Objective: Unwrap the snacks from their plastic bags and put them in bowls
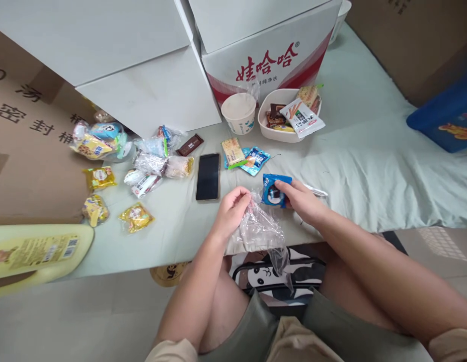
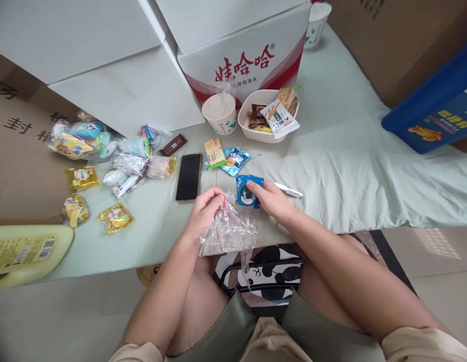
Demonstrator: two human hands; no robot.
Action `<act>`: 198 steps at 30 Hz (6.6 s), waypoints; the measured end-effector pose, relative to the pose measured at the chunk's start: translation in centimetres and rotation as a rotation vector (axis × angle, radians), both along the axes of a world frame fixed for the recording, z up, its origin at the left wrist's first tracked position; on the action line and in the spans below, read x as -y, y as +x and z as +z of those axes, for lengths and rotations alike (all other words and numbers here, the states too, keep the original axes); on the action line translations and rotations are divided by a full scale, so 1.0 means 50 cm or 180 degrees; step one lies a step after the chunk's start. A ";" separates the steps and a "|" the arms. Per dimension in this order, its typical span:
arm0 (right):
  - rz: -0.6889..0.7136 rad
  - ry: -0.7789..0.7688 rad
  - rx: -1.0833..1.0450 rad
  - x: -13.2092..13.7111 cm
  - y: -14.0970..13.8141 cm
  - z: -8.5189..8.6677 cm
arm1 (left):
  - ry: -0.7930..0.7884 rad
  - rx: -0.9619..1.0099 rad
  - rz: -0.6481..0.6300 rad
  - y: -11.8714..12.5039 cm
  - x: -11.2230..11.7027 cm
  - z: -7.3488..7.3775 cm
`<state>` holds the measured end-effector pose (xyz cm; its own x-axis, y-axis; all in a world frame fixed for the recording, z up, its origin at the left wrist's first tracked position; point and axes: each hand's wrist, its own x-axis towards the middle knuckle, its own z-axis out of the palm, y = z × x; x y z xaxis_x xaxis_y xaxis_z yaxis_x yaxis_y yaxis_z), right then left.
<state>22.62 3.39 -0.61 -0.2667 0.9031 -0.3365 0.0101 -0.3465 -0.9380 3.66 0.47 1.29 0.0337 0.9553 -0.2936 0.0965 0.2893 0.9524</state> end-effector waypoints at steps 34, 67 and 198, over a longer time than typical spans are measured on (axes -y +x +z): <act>0.1519 0.3052 0.1809 0.031 -0.010 -0.028 | -0.0372 0.0967 -0.0397 -0.028 -0.002 0.004; 0.1217 0.2812 0.2934 0.051 -0.002 -0.022 | 0.3204 -0.2969 -0.0568 -0.021 0.038 0.006; 0.1769 -0.0095 -0.0123 0.015 0.073 0.039 | 0.0163 0.1192 0.1916 -0.148 -0.042 0.025</act>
<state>26.28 2.65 1.34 -0.7128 0.6132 -0.3404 0.1647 -0.3254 -0.9311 -3.76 2.55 2.56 -0.4145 0.8520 -0.3199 -0.4027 0.1435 0.9040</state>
